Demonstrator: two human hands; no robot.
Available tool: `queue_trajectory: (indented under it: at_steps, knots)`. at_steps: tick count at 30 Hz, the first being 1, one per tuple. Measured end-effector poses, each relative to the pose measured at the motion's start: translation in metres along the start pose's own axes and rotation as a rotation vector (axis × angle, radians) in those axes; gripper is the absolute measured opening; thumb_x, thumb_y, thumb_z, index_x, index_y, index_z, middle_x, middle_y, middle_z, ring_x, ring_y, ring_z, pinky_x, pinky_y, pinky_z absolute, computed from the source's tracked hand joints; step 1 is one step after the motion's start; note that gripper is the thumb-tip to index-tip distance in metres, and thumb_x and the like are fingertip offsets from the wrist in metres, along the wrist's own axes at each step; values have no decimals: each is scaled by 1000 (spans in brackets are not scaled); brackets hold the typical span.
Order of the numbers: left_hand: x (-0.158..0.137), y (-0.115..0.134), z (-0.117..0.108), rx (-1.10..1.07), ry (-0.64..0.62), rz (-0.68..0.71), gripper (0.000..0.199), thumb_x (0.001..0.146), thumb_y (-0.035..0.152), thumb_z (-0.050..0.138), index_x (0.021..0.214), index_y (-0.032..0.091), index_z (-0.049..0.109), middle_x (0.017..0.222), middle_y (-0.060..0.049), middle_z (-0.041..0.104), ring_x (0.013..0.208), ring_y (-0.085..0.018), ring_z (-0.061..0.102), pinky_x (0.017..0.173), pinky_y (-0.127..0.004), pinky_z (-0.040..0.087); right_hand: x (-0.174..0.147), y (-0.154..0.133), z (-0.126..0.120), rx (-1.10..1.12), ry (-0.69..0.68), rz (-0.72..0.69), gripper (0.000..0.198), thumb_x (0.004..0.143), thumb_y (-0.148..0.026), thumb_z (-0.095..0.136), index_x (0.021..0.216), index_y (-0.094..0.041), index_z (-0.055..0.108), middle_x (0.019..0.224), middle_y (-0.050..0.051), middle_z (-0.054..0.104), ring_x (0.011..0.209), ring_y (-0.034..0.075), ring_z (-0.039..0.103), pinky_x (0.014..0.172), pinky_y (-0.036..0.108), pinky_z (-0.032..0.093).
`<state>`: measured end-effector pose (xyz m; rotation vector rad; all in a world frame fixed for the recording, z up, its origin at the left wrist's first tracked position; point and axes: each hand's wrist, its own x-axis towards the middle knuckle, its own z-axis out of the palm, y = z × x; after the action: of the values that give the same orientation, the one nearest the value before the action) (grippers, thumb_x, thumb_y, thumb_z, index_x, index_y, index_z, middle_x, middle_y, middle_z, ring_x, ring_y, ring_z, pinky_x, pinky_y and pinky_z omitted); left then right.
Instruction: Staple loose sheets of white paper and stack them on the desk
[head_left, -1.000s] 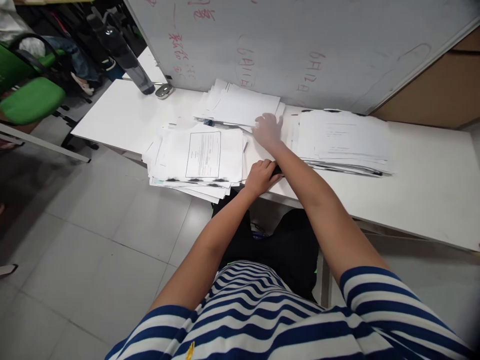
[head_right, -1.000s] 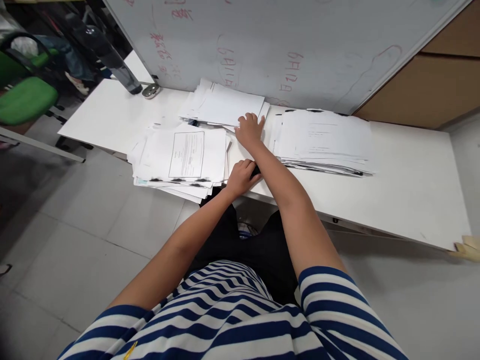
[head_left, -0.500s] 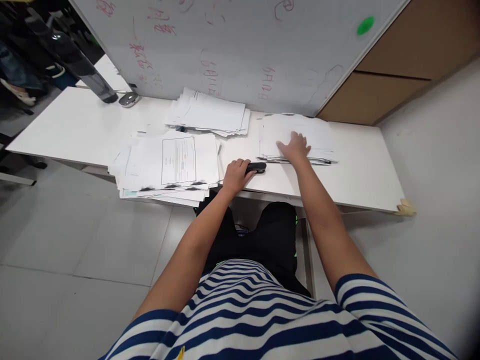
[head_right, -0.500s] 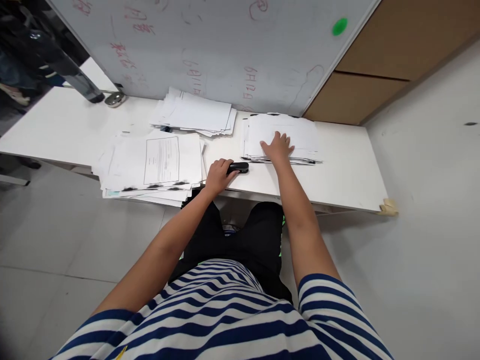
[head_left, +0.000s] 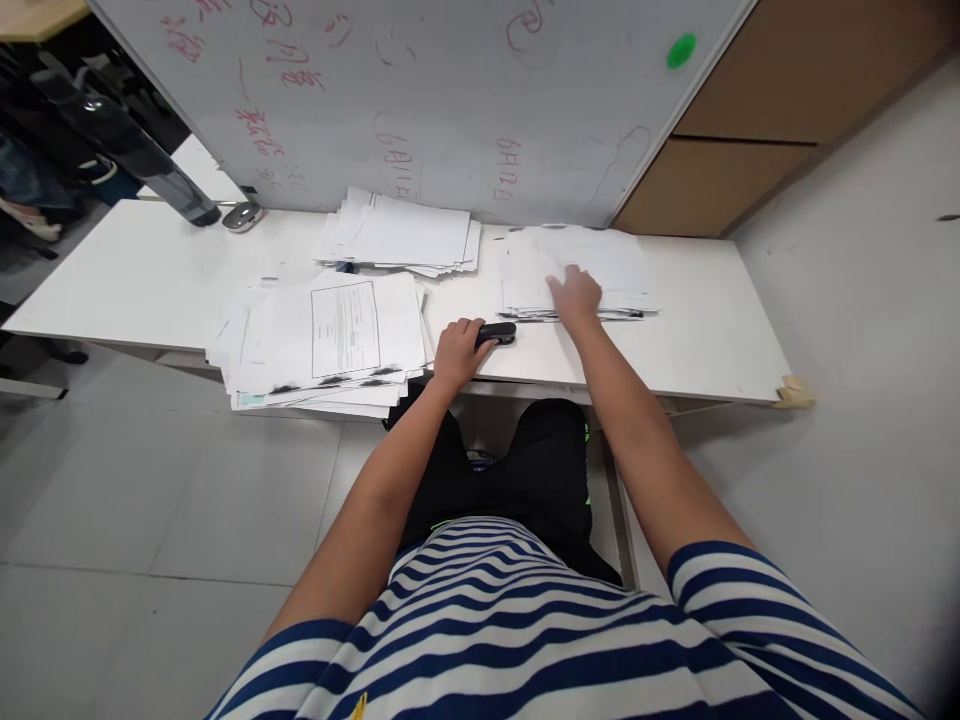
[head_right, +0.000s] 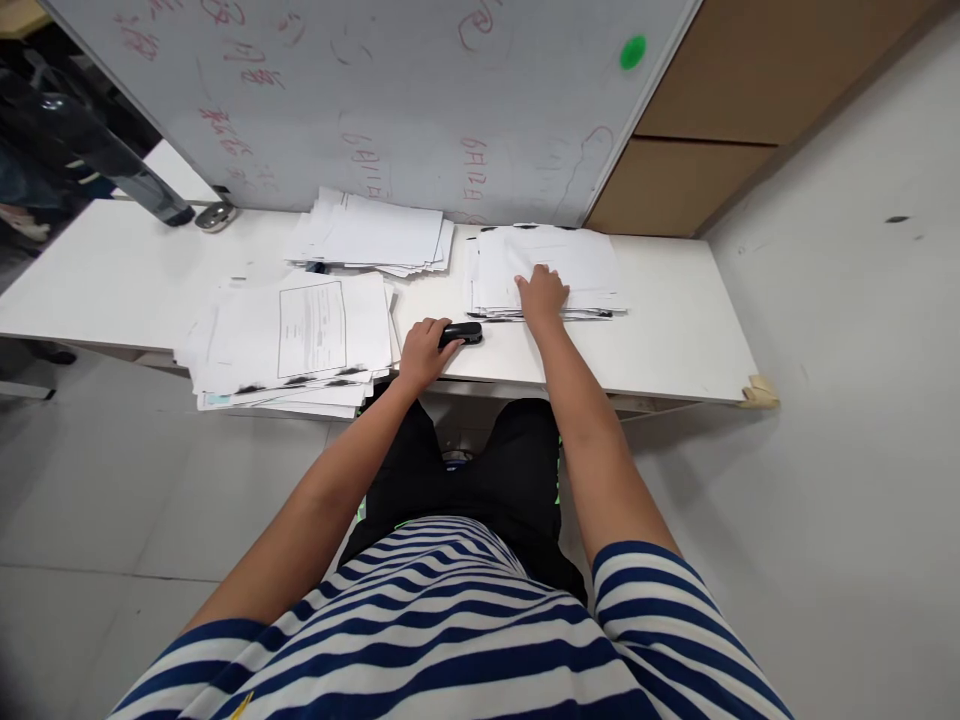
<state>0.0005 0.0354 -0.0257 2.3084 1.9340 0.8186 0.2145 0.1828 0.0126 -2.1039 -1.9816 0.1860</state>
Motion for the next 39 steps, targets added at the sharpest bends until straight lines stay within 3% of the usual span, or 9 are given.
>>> queue_trajectory:
  at_steps: [3,6,9,13,17,23,31,36,39]
  knots:
    - [0,0,-1,-2,-9,-8,44,96,49,49,126,17,56,112,-13,63,101,-28,55,89,-39,42,0,-7,-2,-40,-6,29,46,102,-36,32,136,-11,52,122,24,64,120,35,56,99,52,44]
    - [0,0,0,3,-19,-16,43,96,48,50,127,18,56,112,-14,63,102,-28,55,90,-40,42,2,-8,-6,-76,-8,25,54,101,-31,34,153,-15,32,129,25,60,112,33,62,92,50,50]
    - [0,-1,0,12,-14,-16,43,96,48,51,126,18,57,113,-14,62,102,-28,55,90,-40,42,4,-4,-9,-141,-35,-19,64,100,-30,38,159,-25,16,155,28,34,108,32,64,85,50,53]
    - [0,0,0,22,-8,-14,44,97,50,48,126,19,57,112,-13,63,100,-28,55,88,-39,42,2,2,-12,-205,-126,-113,64,98,-31,43,158,-33,20,164,24,14,120,36,58,89,52,52]
    - [-1,2,-2,36,-14,-25,44,97,51,47,127,20,58,111,-13,63,100,-28,55,86,-38,42,-4,2,-16,-175,-181,-170,52,101,-42,32,151,-29,36,163,21,20,137,41,42,98,59,44]
    - [-1,3,-3,23,-20,-34,44,96,51,48,127,21,58,113,-13,62,101,-28,55,87,-39,42,-3,4,-14,-111,-205,-187,65,97,-61,32,151,-26,36,159,23,28,140,43,34,103,65,35]
    - [0,4,-2,2,-22,-51,43,96,49,49,127,21,58,114,-14,62,105,-29,55,91,-40,42,-6,7,-1,-62,-159,-147,55,102,-49,23,151,-30,35,162,18,24,148,38,23,110,67,21]
    - [0,4,-3,4,-28,-42,42,96,48,48,127,20,57,115,-14,61,105,-29,55,91,-40,42,-6,5,4,-54,-126,-120,50,103,-43,24,148,-29,40,163,16,26,148,37,25,110,67,21]
    - [0,3,-2,0,-19,-41,43,96,49,48,127,20,57,114,-14,62,105,-29,55,91,-40,42,-5,7,5,-27,-54,-131,48,103,-33,24,144,-19,46,157,19,37,144,35,33,112,60,26]
